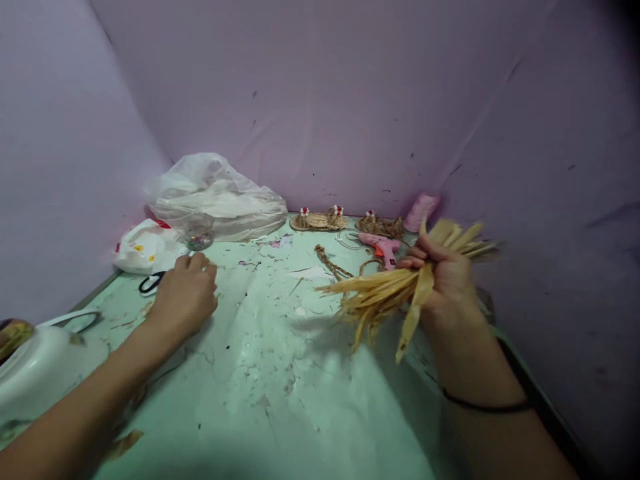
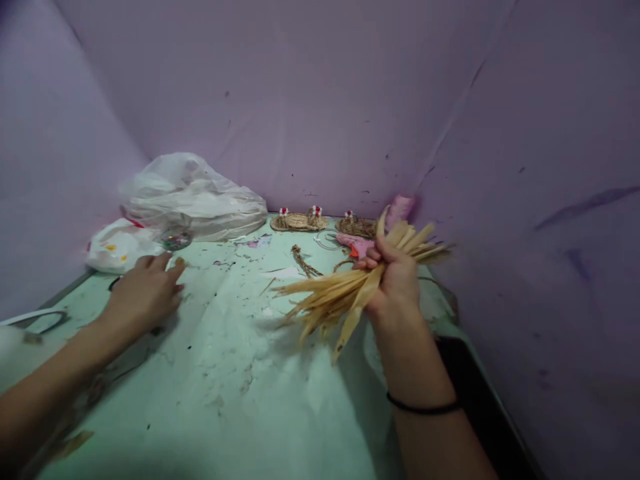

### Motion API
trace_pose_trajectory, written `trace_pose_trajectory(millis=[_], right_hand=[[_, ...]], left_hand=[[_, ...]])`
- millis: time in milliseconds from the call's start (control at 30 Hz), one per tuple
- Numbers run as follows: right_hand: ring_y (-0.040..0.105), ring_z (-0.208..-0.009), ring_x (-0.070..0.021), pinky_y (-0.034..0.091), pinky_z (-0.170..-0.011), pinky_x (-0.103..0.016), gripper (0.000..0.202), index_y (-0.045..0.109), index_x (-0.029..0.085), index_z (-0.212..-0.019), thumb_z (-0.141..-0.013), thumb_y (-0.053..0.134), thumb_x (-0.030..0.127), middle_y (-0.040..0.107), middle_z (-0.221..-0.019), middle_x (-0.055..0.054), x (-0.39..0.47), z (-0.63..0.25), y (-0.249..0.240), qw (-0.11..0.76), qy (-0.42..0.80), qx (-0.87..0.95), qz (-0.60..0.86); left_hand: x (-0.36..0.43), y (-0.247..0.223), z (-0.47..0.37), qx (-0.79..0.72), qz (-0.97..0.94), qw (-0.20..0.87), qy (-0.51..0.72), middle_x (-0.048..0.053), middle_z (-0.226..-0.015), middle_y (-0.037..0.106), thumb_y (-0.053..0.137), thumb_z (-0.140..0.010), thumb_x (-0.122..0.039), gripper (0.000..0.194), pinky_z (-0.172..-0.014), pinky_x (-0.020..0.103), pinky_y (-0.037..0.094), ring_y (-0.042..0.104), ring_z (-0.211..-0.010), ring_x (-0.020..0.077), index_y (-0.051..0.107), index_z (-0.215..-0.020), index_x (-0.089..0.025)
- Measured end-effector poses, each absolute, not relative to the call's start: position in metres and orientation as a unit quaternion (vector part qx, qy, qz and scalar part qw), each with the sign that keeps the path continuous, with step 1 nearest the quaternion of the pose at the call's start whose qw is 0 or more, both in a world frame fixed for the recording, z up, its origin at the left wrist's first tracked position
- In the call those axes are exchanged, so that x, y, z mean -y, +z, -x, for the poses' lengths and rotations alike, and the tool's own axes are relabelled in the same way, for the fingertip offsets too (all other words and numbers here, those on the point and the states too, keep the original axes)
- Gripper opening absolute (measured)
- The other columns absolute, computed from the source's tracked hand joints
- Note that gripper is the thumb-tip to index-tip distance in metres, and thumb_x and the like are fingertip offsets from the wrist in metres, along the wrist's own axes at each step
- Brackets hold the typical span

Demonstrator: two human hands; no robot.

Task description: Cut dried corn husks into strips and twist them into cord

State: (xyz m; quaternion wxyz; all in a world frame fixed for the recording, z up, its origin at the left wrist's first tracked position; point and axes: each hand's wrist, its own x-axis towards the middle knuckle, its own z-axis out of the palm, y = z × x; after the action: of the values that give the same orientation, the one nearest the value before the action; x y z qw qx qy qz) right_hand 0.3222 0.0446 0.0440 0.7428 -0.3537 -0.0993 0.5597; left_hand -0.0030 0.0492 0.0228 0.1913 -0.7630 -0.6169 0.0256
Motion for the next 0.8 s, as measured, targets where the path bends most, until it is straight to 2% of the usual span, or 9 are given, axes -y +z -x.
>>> trace_pose_trajectory(millis=[67, 167, 233, 333, 433, 533, 633, 733, 800], right_hand=[[0.032, -0.033, -0.0036, 0.036, -0.033, -0.013, 0.023, 0.037, 0.017, -0.061, -0.082, 0.044, 0.012, 0.031, -0.046, 0.008, -0.047, -0.317, 0.041, 0.709, 0.595, 0.079, 0.371], [0.032, -0.033, -0.0034, 0.036, -0.032, -0.012, 0.021, 0.037, 0.018, -0.063, -0.081, 0.046, 0.012, 0.031, -0.047, 0.009, -0.047, -0.314, 0.041, 0.695, 0.608, 0.062, 0.378], [0.031, -0.032, -0.0032, 0.035, -0.032, -0.012, 0.022, 0.037, 0.018, -0.062, -0.081, 0.046, 0.012, 0.029, -0.046, 0.009, -0.045, -0.315, 0.043, 0.702, 0.596, 0.053, 0.385], [0.031, -0.032, -0.0035, 0.036, -0.031, -0.012, 0.025, 0.034, 0.018, -0.06, -0.082, 0.044, 0.012, 0.029, -0.045, 0.008, -0.041, -0.317, 0.044, 0.701, 0.593, 0.036, 0.393], [0.032, -0.032, -0.0032, 0.038, -0.032, -0.013, 0.024, 0.035, 0.018, -0.059, -0.081, 0.044, 0.012, 0.03, -0.045, 0.008, -0.039, -0.317, 0.04, 0.703, 0.59, 0.031, 0.397], [0.031, -0.032, -0.0031, 0.038, -0.031, -0.012, 0.021, 0.037, 0.018, -0.061, -0.079, 0.047, 0.012, 0.03, -0.045, 0.009, -0.043, -0.311, 0.032, 0.695, 0.594, 0.043, 0.403], [0.031, -0.032, -0.0031, 0.037, -0.031, -0.013, 0.02, 0.038, 0.018, -0.063, -0.077, 0.05, 0.012, 0.031, -0.046, 0.009, -0.046, -0.307, 0.027, 0.677, 0.608, 0.047, 0.413], [0.032, -0.033, -0.0023, 0.037, -0.031, -0.012, 0.023, 0.036, 0.018, -0.061, -0.071, 0.056, 0.012, 0.032, -0.048, 0.008, -0.044, -0.314, 0.029, 0.659, 0.632, 0.063, 0.404], [0.03, -0.034, -0.0014, 0.037, -0.033, -0.01, 0.028, 0.035, 0.018, -0.06, -0.067, 0.061, 0.011, 0.031, -0.05, 0.008, -0.038, -0.324, 0.035, 0.646, 0.654, 0.106, 0.379]], left_hand=[[-0.045, 0.023, -0.002, 0.611, 0.768, 0.185, -0.041, 0.016, -0.104, 0.058, 0.036, -0.082, -0.022, 0.028, -0.079, 0.046, 0.046, 0.053, -0.098, 0.0317, 0.062, -0.091, -0.014], [-0.033, 0.001, -0.053, 0.532, 0.837, 0.064, -0.111, 0.018, -0.127, 0.051, 0.03, -0.087, -0.027, 0.042, -0.099, 0.046, 0.034, 0.044, -0.119, 0.0288, 0.054, -0.118, -0.01], [-0.03, -0.021, -0.088, 0.442, 0.893, -0.022, -0.086, 0.014, -0.141, 0.038, 0.033, -0.087, -0.037, 0.051, -0.105, 0.048, 0.024, 0.029, -0.131, 0.0272, 0.039, -0.133, -0.014], [-0.043, -0.044, -0.102, 0.312, 0.944, -0.104, -0.024, 0.004, -0.146, 0.029, 0.028, -0.089, -0.041, 0.053, -0.109, 0.046, 0.014, 0.024, -0.134, 0.0188, 0.025, -0.14, -0.027], [-0.069, -0.049, -0.061, 0.434, 0.899, -0.055, -0.008, 0.006, -0.147, 0.027, 0.02, -0.09, -0.044, 0.055, -0.107, 0.049, 0.015, 0.022, -0.135, 0.0219, 0.029, -0.139, -0.022], [-0.09, -0.04, -0.001, 0.634, 0.765, 0.107, -0.015, 0.019, -0.138, 0.039, 0.024, -0.087, -0.043, 0.058, -0.105, 0.056, 0.007, 0.027, -0.132, 0.03, 0.044, -0.13, -0.009], [-0.095, -0.021, 0.03, 0.72, 0.654, 0.224, -0.06, 0.03, -0.136, 0.036, 0.032, -0.083, -0.042, 0.064, -0.102, 0.06, 0.01, 0.024, -0.131, 0.0399, 0.043, -0.126, 0.004], [-0.083, -0.001, 0.016, 0.706, 0.672, 0.195, -0.106, 0.027, -0.142, 0.026, 0.033, -0.084, -0.04, 0.065, -0.098, 0.058, 0.022, 0.03, -0.127, 0.0415, 0.032, -0.135, 0.0], [-0.068, 0.004, -0.013, 0.675, 0.713, 0.158, -0.108, 0.025, -0.143, 0.027, 0.033, -0.084, -0.038, 0.063, -0.1, 0.058, 0.02, 0.026, -0.13, 0.0402, 0.034, -0.134, -0.001]])
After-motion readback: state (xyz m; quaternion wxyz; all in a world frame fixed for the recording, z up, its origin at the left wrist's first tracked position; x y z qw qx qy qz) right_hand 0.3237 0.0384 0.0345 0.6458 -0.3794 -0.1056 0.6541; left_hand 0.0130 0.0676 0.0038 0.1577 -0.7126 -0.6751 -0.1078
